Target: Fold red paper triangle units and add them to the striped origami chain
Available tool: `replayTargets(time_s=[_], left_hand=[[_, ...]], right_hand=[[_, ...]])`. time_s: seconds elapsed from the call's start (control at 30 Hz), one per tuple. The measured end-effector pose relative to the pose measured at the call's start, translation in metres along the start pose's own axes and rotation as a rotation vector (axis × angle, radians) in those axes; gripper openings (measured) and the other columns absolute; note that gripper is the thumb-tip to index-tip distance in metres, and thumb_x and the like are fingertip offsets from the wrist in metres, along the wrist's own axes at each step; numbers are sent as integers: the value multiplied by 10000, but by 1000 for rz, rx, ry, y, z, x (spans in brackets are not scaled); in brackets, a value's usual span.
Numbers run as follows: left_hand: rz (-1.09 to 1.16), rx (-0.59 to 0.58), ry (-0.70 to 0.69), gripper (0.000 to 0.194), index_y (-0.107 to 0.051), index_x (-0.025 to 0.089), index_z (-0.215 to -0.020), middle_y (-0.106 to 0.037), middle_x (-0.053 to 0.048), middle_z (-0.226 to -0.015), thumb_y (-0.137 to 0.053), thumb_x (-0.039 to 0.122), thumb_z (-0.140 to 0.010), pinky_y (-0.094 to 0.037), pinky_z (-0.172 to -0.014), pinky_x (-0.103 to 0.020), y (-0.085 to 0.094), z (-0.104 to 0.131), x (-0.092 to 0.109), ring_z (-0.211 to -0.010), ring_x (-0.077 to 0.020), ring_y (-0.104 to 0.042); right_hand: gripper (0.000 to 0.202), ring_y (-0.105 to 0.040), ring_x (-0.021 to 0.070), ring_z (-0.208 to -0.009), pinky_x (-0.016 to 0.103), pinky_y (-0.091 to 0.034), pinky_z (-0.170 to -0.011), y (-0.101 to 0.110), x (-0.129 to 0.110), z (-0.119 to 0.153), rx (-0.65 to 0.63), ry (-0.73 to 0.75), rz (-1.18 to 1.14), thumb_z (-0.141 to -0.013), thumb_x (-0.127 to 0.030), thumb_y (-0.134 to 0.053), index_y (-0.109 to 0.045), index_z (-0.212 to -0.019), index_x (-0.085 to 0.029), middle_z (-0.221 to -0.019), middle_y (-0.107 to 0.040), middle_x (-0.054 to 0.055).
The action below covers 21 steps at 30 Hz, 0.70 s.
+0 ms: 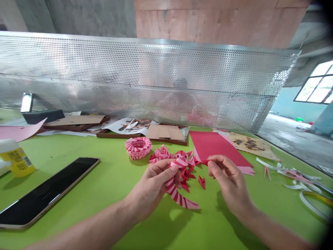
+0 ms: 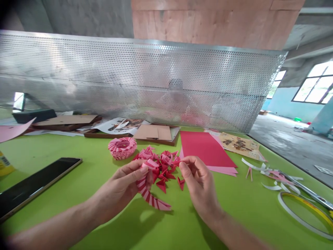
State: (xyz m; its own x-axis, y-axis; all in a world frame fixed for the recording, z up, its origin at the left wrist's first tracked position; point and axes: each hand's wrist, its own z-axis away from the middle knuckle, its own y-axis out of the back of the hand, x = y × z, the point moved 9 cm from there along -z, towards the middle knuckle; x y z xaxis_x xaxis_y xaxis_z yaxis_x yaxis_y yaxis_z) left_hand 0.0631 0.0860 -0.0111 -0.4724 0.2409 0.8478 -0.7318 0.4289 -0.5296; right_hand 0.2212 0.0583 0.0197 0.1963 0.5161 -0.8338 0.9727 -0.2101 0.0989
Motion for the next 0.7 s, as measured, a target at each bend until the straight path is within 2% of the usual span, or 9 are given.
replayTargets(time_s=[0.1,0.17,0.23,0.37,0.5,0.6,0.7], left_hand=[[73,104,35,53,-648,135,-745,-603,-9,-648,-606,147,-776,-437,-627,-206,5,2,-2,-621,-98,-538],[81,110,42,139,-636,124,-689,-588,-11,-636,-594,210,-791,-423,-598,-206,4,3,-1,-588,-95,-507],[71,82,35,196,-632,123,-660,-581,-11,-634,-581,249,-801,-409,-590,-205,1,2,0,-571,-91,-477],[-7,14,30,174,-672,116,-707,-609,-29,-668,-599,253,-785,-407,-640,-223,-5,2,1,-639,-117,-494],[-74,-33,-16,169,-703,120,-701,-624,-32,-648,-654,280,-723,-394,-619,-222,-9,3,3,-636,-126,-484],[-200,-59,-48,182,-714,139,-711,-599,-21,-634,-654,310,-719,-386,-635,-231,-9,5,4,-656,-134,-478],[-374,-97,-61,186,-714,183,-808,-595,-17,-722,-622,336,-757,-376,-663,-235,-10,8,5,-710,-137,-477]], right_hand=[[41,-440,100,-546,145,-396,-438,0,-11,2,0,61,-5,-857,-256,-546,-576,-844,-232,-625,-485,-40],[36,-446,93,-540,138,-402,-441,-2,-14,3,-12,62,2,-859,-235,-547,-582,-851,-236,-633,-497,-41],[55,-452,88,-536,131,-408,-442,-3,-17,5,-25,75,18,-862,-218,-544,-591,-874,-243,-642,-513,-41],[113,-460,84,-530,125,-403,-428,-6,-26,7,-64,141,50,-864,-186,-537,-601,-928,-255,-682,-544,-36],[122,-501,97,-621,149,-437,-515,-10,-39,10,-96,213,52,-853,-152,-544,-598,-914,-243,-757,-553,-22],[122,-504,107,-662,175,-435,-553,-12,-50,16,-122,264,79,-853,-138,-539,-591,-913,-230,-782,-535,-13],[137,-517,137,-743,220,-435,-627,-15,-58,21,-154,329,130,-848,-111,-531,-582,-919,-218,-818,-535,6]])
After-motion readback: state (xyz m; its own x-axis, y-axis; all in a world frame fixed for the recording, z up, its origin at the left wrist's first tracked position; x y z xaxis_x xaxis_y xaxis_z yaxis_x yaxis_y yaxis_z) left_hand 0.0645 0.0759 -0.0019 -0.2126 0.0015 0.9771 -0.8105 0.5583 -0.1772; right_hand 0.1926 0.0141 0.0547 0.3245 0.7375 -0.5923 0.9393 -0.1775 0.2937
